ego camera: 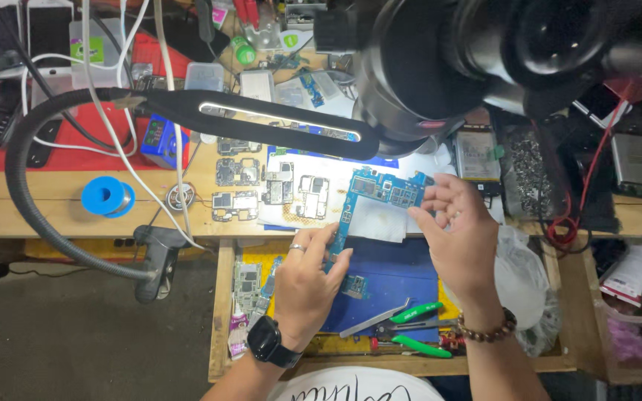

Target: The person holds and compares different smartphone logic boards, then places one under a microscope and points at specific components on the board.

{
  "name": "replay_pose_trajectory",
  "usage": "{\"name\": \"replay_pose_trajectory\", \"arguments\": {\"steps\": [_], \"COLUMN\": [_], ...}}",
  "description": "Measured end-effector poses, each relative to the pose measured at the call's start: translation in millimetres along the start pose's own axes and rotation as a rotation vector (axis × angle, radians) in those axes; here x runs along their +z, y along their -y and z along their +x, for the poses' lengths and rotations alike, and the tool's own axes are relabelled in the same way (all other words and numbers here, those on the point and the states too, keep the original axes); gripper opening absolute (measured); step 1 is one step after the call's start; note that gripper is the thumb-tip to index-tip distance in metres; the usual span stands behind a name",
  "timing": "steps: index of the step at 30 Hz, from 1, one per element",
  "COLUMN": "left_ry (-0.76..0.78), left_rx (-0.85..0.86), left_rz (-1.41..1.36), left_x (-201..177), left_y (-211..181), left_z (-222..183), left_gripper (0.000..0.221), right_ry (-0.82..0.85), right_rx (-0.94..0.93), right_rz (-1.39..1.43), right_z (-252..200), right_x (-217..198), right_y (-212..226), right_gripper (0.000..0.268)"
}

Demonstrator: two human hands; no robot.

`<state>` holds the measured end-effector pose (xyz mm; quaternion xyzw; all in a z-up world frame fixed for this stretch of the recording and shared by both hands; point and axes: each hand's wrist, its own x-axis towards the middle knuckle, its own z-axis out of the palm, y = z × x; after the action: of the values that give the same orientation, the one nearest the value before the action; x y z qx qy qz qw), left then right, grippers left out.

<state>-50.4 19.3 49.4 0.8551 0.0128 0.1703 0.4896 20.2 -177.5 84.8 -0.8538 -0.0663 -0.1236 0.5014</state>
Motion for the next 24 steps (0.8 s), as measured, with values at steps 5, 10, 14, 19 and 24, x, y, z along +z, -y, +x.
{"name": "replay_pose_trajectory", "arguments": {"steps": [5, 10, 14, 19, 24], "left_ry": [-0.058, 0.289, 0.442, 0.434, 0.436], "left_rx": [0.057, -0.441, -0.892, -0.993, -1.003], "left_rz": [-0.066, -0.753, -1.328, -1.581, -1.598], "left_x": [-9, -18, -17, -16, -17], "left_y": [5, 23, 42, 53, 59], "left_z": [-12, -29, -46, -68, -72], "left_gripper": [0.032, 0.031, 0.030, 0.034, 0.027], "right_ry": [0.177, 0.297, 0.202, 0.218, 0.243], "right_rx": [0.017, -0.038, -0.050, 0.000, -0.027], "right_rz": [0.224, 0.501, 0.226, 0.231, 0.102], "right_z": [-17, -32, -34, -37, -39], "right_x": [-18, -30, -23, -10, -5], "right_y": [8, 16, 17, 11, 8], "right_gripper": [0.050, 0.052, 0.038, 0.033, 0.031]}}
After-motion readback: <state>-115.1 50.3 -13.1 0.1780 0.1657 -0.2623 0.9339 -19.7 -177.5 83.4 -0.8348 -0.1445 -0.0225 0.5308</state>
